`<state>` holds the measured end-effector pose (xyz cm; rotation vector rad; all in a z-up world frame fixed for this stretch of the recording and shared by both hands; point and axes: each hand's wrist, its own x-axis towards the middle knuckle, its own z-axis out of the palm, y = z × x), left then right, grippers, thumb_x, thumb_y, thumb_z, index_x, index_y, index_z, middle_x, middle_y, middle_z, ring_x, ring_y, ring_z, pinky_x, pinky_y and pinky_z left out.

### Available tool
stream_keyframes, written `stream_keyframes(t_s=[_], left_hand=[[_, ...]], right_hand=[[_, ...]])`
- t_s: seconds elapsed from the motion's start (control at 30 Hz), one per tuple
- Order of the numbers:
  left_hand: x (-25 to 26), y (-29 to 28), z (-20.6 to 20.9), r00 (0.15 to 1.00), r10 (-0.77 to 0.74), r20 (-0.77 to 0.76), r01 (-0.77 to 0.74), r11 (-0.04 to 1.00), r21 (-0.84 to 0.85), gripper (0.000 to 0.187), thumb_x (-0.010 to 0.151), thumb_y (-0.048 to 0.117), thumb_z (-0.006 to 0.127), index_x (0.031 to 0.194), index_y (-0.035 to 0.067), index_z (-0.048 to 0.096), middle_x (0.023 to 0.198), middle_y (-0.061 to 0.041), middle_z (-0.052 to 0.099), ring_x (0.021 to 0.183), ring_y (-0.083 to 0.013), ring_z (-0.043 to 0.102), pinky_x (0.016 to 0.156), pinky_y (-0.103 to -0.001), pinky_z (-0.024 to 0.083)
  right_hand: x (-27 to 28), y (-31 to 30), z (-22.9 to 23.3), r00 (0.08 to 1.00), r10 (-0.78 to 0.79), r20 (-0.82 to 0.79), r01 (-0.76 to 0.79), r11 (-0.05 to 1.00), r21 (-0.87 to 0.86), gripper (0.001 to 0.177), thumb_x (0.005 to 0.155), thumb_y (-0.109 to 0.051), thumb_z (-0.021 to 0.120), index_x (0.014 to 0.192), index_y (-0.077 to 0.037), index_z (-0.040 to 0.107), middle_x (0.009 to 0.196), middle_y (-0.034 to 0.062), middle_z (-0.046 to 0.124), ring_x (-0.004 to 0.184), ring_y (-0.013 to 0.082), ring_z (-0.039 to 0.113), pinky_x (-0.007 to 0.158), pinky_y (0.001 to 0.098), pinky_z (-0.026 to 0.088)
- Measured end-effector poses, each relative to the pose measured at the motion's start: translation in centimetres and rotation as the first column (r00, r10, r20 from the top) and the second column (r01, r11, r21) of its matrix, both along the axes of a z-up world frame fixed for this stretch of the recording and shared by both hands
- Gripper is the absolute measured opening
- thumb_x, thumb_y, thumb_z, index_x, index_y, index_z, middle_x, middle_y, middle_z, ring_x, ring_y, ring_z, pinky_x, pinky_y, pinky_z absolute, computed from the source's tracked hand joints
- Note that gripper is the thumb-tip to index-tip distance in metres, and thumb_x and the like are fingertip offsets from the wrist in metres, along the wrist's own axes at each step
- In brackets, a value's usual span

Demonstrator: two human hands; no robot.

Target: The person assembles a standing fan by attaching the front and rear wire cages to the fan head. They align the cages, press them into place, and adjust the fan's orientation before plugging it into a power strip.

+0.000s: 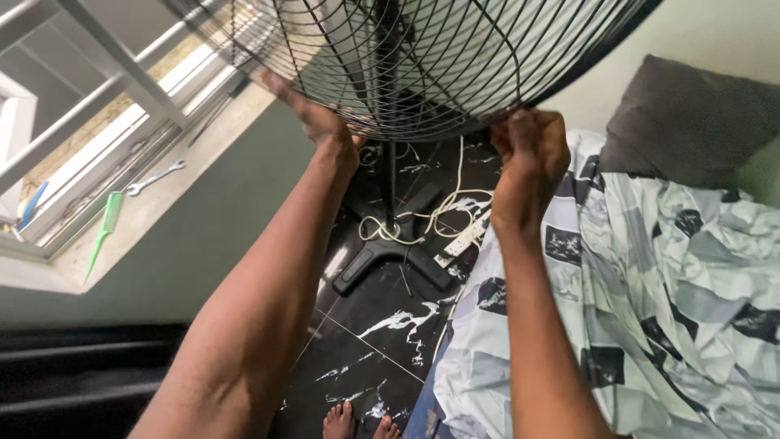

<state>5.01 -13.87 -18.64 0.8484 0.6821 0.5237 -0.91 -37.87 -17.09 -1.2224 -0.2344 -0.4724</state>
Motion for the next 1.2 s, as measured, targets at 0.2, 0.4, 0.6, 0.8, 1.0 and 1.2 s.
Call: stream_keyframes(t_s=[0.2,0.4,0.6,0.8,1.0,1.2], left_hand=[[2.5,6.6,-3.1,0.894,-0.435,0.108,0.434,0.900,0.036,0.146,0.079,0.105,0.020,0.163,-0.013,0.015,0.147,-0.047,0.035,0.129,-0.0566,0.053,0.088,-0.060,0.057],[2.7,6.7,-1.8,0.868,-0.480,0.128,0.463,0.875,0.141,0.141,0.056,0.099,0.024,0.160,0.007,-0.001,0.151,-0.042,0.029,0.124,-0.0567,0.054,0.085,-0.060,0.063],[2.0,4.9,-1.4,0.913,-0.382,0.140,0.373,0.924,0.088,0.138,0.058,0.101,0.024,0.159,0.012,-0.003,0.148,-0.039,0.027,0.123,-0.0523,0.050,0.089,-0.068,0.060],[-2.7,-1.1,-0.1,0.805,-0.458,0.378,0.558,0.801,-0.218,0.129,0.074,0.094,0.026,0.157,-0.004,0.023,0.145,-0.040,0.044,0.127,-0.0524,0.053,0.105,-0.070,0.044],[-3.3,-4.0,3.6,0.937,-0.297,0.182,0.341,0.890,-0.302,0.114,0.082,0.088,0.015,0.159,0.004,0.019,0.150,-0.032,0.048,0.127,-0.0505,0.058,0.098,-0.068,0.053],[-2.5,-4.1,3.5,0.922,-0.299,0.247,0.358,0.901,-0.245,0.111,0.081,0.086,0.010,0.156,0.006,0.025,0.144,-0.030,0.055,0.123,-0.0464,0.062,0.089,-0.062,0.057]], right_hand=[[-4.3,6.1,-0.4,0.986,-0.126,0.106,0.130,0.991,-0.034,0.020,0.110,-0.019,0.063,0.104,-0.003,0.053,0.090,0.0014,0.059,0.084,0.0080,0.053,0.082,0.0239,0.048],[-4.3,7.8,-0.9,0.967,-0.172,0.191,0.189,0.979,-0.079,0.017,0.113,-0.016,0.061,0.106,-0.003,0.052,0.091,0.0006,0.058,0.078,0.0064,0.054,0.077,0.0210,0.050],[-3.8,6.6,-2.2,0.974,-0.085,0.211,0.096,0.995,-0.040,0.017,0.115,-0.017,0.061,0.111,-0.004,0.053,0.101,0.0023,0.063,0.086,0.0087,0.062,0.082,0.0233,0.057],[-3.3,6.8,-2.4,0.961,-0.062,0.269,0.076,0.996,-0.041,0.018,0.116,-0.018,0.062,0.115,-0.002,0.055,0.095,0.0046,0.062,0.084,0.0087,0.060,0.081,0.0234,0.056],[-3.2,5.8,-2.6,0.938,-0.102,0.331,0.187,0.954,-0.235,0.017,0.117,-0.016,0.064,0.118,-0.001,0.056,0.101,0.0045,0.062,0.088,0.0092,0.058,0.082,0.0249,0.055],[-4.2,3.2,-1.2,0.974,0.158,0.164,-0.085,0.919,-0.385,0.039,0.099,-0.001,0.060,0.138,0.001,0.053,0.129,0.0127,0.062,0.112,0.0205,0.068,0.095,0.0343,0.064]])
